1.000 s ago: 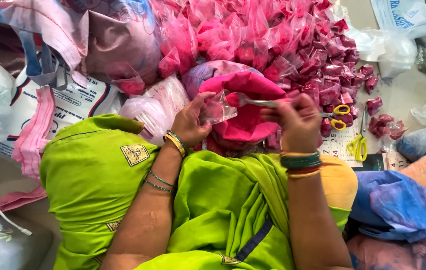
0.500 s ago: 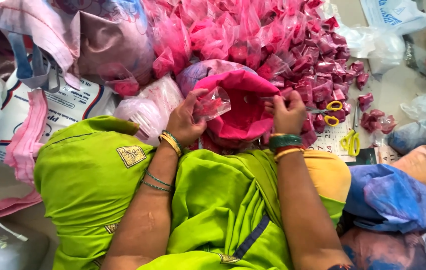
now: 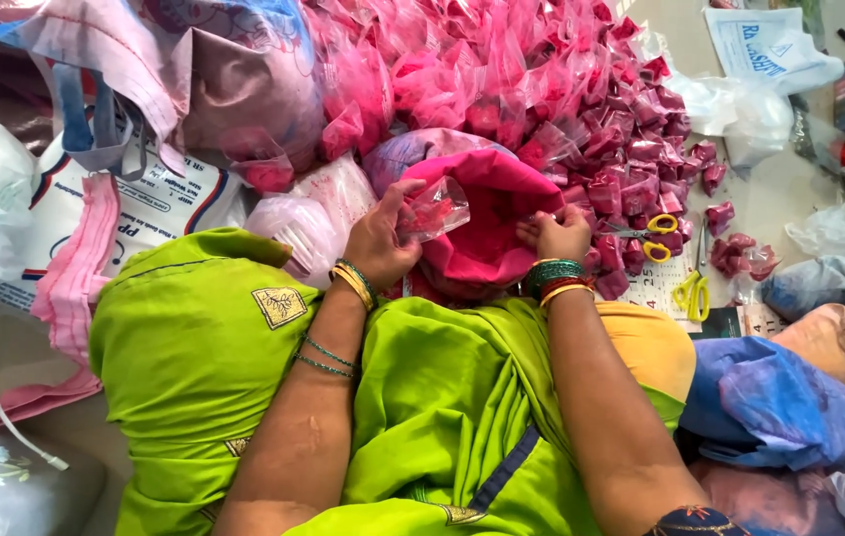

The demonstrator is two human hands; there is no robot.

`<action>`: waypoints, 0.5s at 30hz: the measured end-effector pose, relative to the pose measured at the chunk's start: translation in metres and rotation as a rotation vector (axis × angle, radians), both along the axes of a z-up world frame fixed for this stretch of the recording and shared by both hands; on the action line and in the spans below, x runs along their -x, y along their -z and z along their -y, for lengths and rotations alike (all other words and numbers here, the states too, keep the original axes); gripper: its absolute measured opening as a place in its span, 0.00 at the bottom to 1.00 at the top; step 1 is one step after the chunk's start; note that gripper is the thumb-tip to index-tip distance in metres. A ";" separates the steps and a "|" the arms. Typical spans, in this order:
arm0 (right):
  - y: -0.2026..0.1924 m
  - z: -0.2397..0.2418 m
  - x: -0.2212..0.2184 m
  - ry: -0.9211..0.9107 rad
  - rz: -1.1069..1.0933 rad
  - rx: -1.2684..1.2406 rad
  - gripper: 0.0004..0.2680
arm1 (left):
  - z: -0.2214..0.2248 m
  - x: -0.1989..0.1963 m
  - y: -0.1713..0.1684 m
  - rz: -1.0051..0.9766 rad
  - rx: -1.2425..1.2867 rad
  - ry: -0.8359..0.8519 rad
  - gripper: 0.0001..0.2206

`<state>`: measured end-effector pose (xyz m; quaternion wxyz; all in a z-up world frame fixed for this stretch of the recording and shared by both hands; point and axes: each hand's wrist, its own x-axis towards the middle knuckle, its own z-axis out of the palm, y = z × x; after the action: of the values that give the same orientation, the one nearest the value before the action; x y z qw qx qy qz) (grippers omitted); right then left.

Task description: The person packages pink powder into small plastic bags using a spoon.

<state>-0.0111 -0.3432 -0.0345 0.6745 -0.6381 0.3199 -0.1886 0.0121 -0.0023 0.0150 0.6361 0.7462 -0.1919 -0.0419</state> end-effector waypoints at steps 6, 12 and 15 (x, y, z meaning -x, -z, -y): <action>-0.003 0.009 0.008 0.118 -0.063 -0.192 0.04 | -0.001 -0.001 -0.002 -0.025 -0.028 0.000 0.33; -0.049 -0.011 0.026 0.076 0.077 -0.337 0.06 | 0.001 -0.002 0.005 0.017 -0.051 -0.012 0.34; -0.079 -0.031 0.031 0.044 0.108 -0.318 0.06 | 0.000 -0.002 -0.001 0.019 -0.093 -0.022 0.34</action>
<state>-0.0423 -0.3122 0.0441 0.7790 -0.5049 0.3228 -0.1844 0.0139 -0.0025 0.0160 0.5994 0.7773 -0.1876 -0.0368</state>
